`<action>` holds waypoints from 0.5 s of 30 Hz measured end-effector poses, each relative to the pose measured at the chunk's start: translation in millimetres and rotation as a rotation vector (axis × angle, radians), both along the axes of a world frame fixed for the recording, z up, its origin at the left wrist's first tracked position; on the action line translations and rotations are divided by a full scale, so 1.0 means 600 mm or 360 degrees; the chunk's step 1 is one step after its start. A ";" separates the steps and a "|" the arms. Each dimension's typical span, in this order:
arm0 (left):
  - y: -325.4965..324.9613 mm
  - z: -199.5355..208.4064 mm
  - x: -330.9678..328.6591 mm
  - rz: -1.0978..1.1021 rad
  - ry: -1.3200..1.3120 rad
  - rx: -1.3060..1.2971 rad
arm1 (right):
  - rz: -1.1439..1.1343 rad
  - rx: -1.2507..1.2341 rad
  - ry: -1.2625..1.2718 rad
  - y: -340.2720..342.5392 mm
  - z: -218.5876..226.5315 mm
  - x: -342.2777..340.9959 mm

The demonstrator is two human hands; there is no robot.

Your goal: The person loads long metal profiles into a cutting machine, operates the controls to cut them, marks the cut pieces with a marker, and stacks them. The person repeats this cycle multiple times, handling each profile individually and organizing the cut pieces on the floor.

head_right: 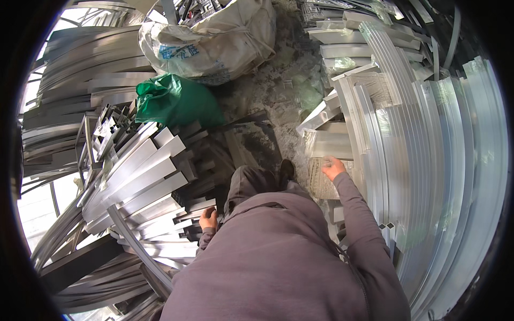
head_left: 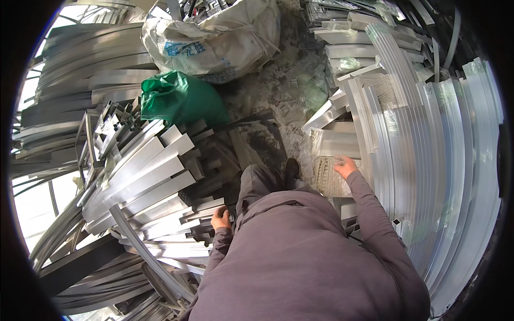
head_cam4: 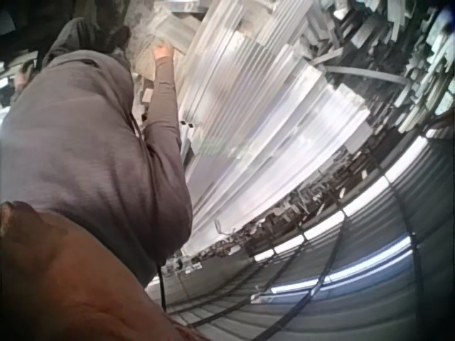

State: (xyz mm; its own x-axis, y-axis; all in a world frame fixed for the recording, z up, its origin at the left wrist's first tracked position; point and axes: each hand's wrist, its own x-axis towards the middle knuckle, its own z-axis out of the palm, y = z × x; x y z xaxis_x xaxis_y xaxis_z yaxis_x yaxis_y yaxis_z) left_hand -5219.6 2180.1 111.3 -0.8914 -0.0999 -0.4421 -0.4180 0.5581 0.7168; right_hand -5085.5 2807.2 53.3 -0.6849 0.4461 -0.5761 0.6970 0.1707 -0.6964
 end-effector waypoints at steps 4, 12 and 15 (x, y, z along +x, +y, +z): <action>0.176 0.015 -0.277 -0.0180 0.0227 0.0176 | -0.0177 0.0132 -0.0034 0.104 0.015 -0.159; 0.426 -0.021 -0.841 -0.0339 0.0229 0.0302 | -0.0568 0.0013 -0.0115 0.199 -0.004 -0.457; 0.479 -0.014 -1.011 -0.0336 0.0168 0.0359 | -0.0953 -0.0345 -0.0266 0.182 0.036 -0.524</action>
